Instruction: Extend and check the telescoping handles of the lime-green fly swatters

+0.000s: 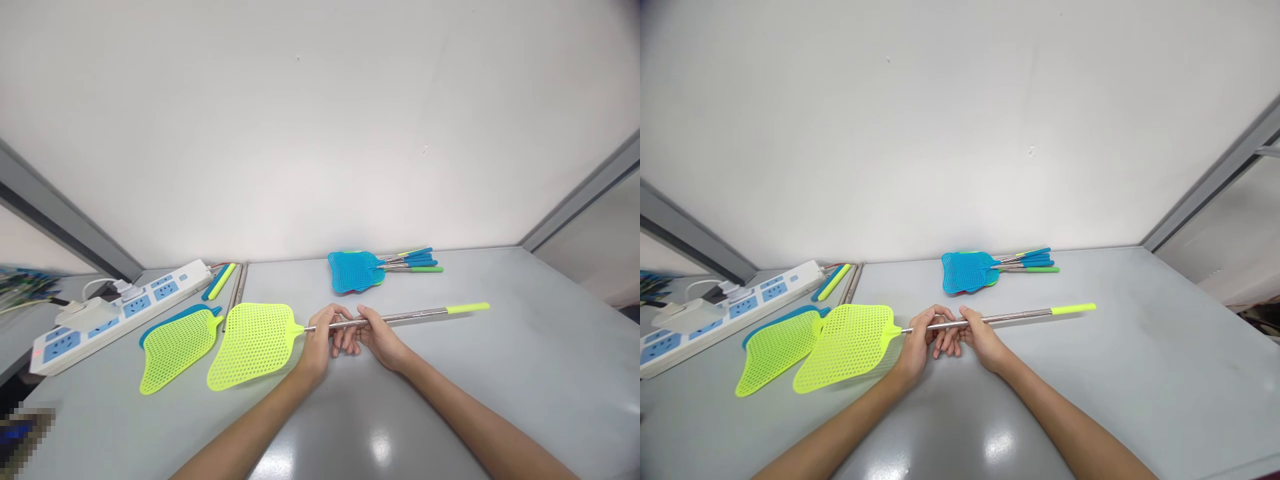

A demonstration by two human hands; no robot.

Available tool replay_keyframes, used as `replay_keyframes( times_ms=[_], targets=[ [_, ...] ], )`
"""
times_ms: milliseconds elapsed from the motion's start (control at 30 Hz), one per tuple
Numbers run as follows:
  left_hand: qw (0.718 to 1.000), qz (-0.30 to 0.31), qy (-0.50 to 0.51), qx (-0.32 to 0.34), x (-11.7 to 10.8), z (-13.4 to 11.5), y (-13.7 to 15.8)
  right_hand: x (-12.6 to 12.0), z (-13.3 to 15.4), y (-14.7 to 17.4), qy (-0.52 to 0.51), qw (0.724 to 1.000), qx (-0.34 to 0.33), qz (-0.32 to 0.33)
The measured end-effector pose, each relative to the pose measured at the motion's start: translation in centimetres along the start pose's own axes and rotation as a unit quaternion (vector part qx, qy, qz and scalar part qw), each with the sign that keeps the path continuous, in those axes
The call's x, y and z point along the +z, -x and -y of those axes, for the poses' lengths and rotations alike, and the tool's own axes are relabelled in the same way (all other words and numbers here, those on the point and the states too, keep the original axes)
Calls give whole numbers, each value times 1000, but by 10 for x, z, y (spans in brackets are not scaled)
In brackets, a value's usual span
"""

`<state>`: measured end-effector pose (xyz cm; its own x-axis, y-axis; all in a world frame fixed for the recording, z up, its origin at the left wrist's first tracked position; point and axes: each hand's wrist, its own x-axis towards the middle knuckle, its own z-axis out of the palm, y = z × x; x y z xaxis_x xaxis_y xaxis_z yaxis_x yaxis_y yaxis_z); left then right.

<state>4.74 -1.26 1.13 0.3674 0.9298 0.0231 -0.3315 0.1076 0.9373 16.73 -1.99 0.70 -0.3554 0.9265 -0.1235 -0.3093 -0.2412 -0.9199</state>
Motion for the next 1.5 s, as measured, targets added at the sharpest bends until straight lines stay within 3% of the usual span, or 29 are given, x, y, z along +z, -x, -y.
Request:
replay_keyframes(
  times_ms=[267,700,1500],
  targets=[
    [998,-15,-57,-9,-3,1,-2,0,0,1,8,1000,-7,7],
    [999,-14,-43,17,-2,1,-2,1,1,-1,-6,1000,-15,4],
    [994,-18,-102,-29,-4,0,-5,-8,-5,-6,-68,997,-11,-26]
  ],
)
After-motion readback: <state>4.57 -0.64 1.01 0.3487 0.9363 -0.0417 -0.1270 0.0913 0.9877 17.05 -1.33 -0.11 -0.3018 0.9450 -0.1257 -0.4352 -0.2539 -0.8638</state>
